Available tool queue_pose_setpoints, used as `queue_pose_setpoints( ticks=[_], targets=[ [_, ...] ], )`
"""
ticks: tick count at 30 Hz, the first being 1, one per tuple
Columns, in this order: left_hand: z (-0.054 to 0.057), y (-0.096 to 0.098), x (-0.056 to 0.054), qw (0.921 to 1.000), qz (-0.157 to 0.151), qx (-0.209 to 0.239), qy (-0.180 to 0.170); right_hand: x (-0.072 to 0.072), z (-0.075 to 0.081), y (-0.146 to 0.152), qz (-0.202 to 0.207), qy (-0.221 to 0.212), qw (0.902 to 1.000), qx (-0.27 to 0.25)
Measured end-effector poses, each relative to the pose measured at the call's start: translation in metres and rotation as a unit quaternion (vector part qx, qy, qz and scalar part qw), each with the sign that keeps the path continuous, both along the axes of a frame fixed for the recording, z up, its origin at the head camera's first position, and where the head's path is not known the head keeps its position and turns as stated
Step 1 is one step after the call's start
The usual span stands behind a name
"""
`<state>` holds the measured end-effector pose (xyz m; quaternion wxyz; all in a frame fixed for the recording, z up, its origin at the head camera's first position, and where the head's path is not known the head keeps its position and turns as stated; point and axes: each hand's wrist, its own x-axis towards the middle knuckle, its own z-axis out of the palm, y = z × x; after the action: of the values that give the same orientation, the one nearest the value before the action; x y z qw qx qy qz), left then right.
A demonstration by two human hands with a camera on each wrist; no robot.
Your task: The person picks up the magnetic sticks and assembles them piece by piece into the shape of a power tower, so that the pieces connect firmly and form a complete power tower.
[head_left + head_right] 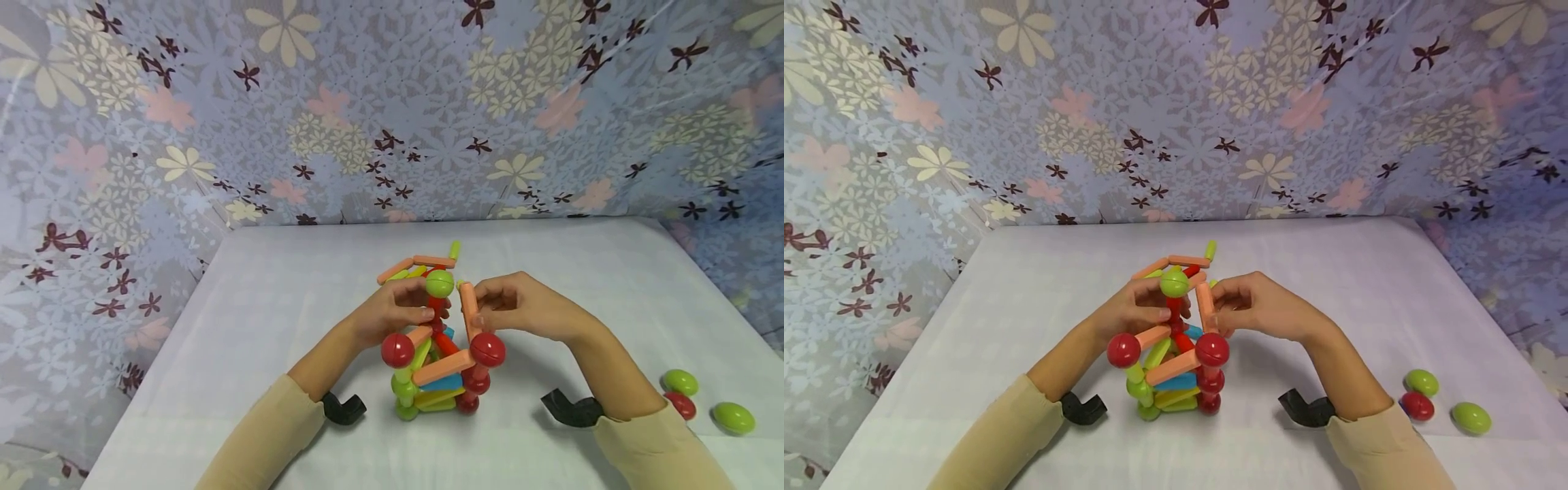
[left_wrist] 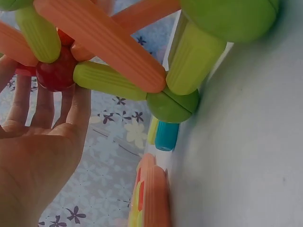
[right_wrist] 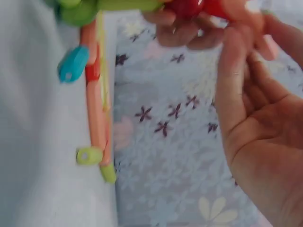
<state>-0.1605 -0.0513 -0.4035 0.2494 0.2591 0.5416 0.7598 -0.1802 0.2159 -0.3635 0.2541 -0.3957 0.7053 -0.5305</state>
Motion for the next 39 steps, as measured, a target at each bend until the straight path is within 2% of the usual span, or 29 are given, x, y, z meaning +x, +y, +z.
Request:
queue_pose_setpoints(
  ticks=[3, 6, 11, 15, 18, 20, 22, 25, 27, 30, 33, 36, 39],
  targets=[
    [-0.001, -0.001, 0.0, 0.9999, 0.003, -0.001, 0.012, 0.008, 0.005, -0.005, 0.036, 0.014, 0.9992, -0.014],
    [-0.002, -0.001, 0.0, 0.9997, 0.013, -0.005, 0.022, 0.013, 0.008, -0.011, 0.056, 0.024, 0.9981, -0.001],
    [-0.002, -0.002, 0.0, 0.9994, 0.019, -0.014, 0.027, 0.017, 0.008, -0.016, 0.043, 0.041, 0.9979, 0.025],
    [-0.001, -0.002, 0.0, 0.9993, 0.003, -0.015, 0.034, 0.018, 0.007, -0.018, 0.031, 0.044, 0.9979, 0.036],
    [-0.001, -0.004, 0.0, 0.9991, -0.01, -0.009, 0.04, 0.017, 0.007, -0.017, 0.039, 0.04, 0.9974, 0.046],
    [-0.001, -0.004, 0.0, 0.999, -0.014, -0.005, 0.042, 0.015, 0.007, -0.013, 0.06, 0.045, 0.9954, 0.059],
    [-0.001, -0.004, 0.0, 0.9992, -0.014, -0.001, 0.038, 0.014, 0.007, -0.007, 0.101, 0.042, 0.9914, 0.072],
    [-0.001, -0.002, 0.001, 0.9998, -0.005, 0.001, 0.018, 0.015, 0.007, 0.001, 0.158, 0.04, 0.981, 0.105],
    [-0.001, -0.001, 0.001, 1.0, 0.005, 0.0, 0.003, 0.018, 0.006, 0.0, 0.172, 0.041, 0.9763, 0.125],
    [0.0, 0.002, 0.001, 0.9994, 0.031, 0.001, -0.016, 0.026, 0.007, -0.007, 0.144, 0.073, 0.9749, 0.153],
    [0.003, 0.005, -0.001, 0.9977, 0.062, 0.011, -0.027, 0.028, 0.009, -0.011, 0.077, 0.133, 0.9729, 0.173],
    [0.007, 0.005, -0.003, 0.9959, 0.082, 0.024, -0.03, 0.024, 0.009, -0.008, 0.01, 0.183, 0.9652, 0.187],
    [0.011, 0.005, -0.006, 0.9975, 0.064, 0.023, -0.023, 0.018, 0.007, -0.006, -0.026, 0.204, 0.9613, 0.183]
  ],
)
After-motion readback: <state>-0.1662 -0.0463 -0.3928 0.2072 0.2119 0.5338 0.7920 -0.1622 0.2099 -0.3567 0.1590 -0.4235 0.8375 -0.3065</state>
